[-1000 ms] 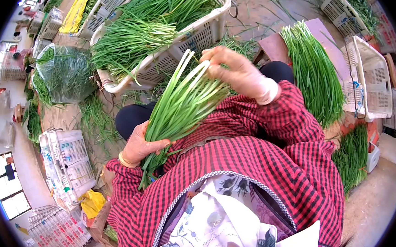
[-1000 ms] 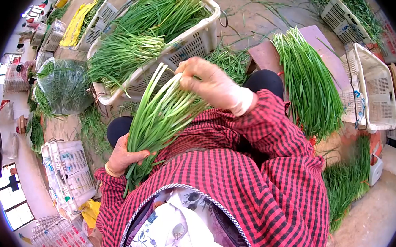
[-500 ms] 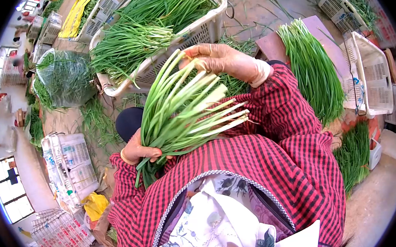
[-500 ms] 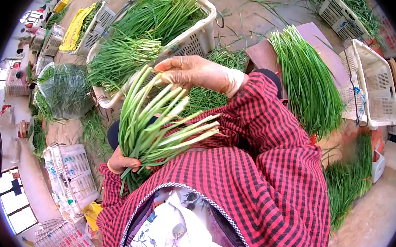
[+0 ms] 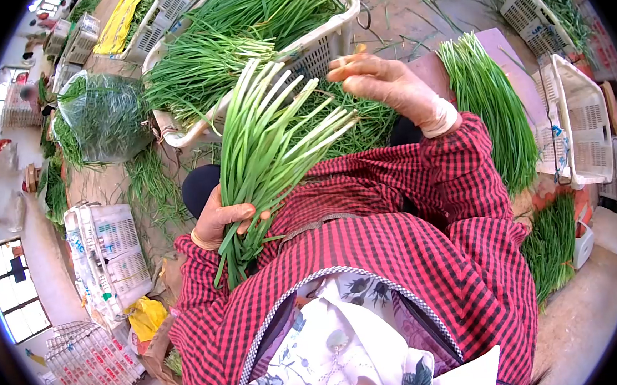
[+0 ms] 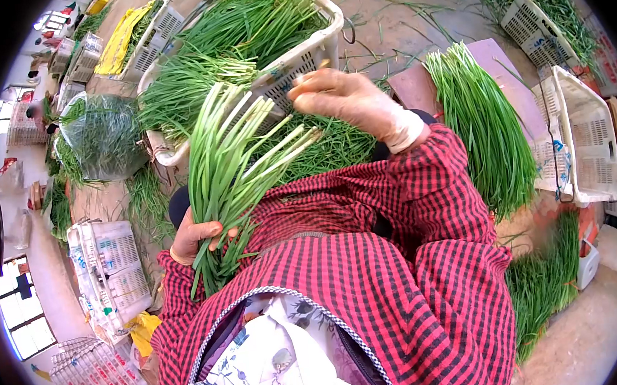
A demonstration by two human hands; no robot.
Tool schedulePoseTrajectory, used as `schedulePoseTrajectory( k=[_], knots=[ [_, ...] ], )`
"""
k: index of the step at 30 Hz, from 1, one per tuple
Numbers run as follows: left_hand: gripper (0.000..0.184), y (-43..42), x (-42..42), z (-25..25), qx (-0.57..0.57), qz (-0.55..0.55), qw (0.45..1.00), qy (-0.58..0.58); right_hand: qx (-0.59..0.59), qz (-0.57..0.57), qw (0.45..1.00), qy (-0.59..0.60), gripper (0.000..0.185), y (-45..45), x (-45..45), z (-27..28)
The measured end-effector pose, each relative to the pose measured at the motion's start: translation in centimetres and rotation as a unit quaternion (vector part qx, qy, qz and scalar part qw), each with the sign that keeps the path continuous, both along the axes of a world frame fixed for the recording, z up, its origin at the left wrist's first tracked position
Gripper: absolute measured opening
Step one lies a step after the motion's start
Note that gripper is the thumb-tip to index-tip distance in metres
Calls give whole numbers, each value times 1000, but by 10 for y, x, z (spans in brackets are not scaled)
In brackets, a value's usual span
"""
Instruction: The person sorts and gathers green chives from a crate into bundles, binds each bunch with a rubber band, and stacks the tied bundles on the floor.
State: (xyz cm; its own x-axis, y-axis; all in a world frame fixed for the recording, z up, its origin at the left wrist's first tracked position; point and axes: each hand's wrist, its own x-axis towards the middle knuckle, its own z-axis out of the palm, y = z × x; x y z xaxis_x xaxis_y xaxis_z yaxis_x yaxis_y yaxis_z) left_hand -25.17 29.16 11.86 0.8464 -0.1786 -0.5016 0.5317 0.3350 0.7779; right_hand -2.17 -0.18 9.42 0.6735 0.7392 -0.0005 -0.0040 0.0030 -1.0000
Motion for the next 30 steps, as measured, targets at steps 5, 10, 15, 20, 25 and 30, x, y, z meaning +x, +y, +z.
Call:
schedulePoseTrajectory(
  k=[5,10,15,20,25,30],
  knots=[
    [48,-6,3,0,16,-25,1000,3,17,139,990,36,34,38,-18,-2],
    [58,-7,3,1,-20,2,1000,-12,28,-47,974,-220,17,40,-5,-11],
    [63,5,0,-21,-130,50,989,-46,-122,-185,963,-151,20,-6,35,-31],
    [48,7,8,-24,-209,69,972,-80,-241,-181,900,-316,65,-21,29,-78],
    [39,-11,18,-16,-151,142,978,-29,1,-8,998,56,45,38,-33,6],
    [42,-20,23,-19,-122,142,981,-47,-21,27,998,-51,28,73,-64,2]
  ],
)
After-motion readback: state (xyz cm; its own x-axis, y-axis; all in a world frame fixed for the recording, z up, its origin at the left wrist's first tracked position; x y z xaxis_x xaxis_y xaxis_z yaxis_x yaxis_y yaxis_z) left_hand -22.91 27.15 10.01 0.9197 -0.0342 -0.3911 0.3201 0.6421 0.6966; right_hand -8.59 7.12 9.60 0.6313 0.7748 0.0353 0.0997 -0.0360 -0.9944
